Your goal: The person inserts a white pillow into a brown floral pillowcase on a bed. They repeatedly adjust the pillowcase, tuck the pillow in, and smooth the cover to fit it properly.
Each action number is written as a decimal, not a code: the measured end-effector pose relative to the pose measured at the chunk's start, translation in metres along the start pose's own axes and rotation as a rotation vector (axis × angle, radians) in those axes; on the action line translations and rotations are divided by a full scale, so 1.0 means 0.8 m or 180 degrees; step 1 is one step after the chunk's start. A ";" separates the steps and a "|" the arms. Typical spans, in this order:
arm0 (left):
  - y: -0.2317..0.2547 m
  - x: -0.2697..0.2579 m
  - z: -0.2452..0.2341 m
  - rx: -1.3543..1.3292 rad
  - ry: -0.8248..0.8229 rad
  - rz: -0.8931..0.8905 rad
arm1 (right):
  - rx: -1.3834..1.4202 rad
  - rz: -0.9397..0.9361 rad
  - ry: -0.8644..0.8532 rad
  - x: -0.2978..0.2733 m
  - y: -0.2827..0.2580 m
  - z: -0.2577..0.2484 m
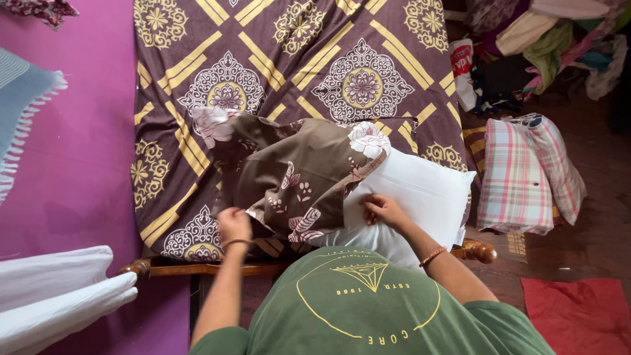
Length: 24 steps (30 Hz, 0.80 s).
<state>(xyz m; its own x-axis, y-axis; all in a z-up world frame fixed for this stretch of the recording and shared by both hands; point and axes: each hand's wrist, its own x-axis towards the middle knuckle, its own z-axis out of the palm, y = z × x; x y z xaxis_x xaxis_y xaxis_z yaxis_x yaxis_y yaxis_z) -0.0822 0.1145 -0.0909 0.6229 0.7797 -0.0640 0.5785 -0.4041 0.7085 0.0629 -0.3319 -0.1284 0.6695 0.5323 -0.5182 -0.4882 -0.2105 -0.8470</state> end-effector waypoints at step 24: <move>0.032 -0.135 0.048 0.2379 -0.3843 0.2439 | 0.1197 0.0659 0.0275 0.032 -0.058 -0.001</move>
<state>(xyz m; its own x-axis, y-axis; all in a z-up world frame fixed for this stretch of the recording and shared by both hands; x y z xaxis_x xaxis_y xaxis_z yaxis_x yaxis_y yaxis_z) -0.1144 0.0020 -0.0931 0.6926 -0.3718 -0.6181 -0.1590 -0.9145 0.3720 0.1035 -0.3094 -0.1024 0.5726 0.4362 -0.6942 -0.7763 0.0162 -0.6301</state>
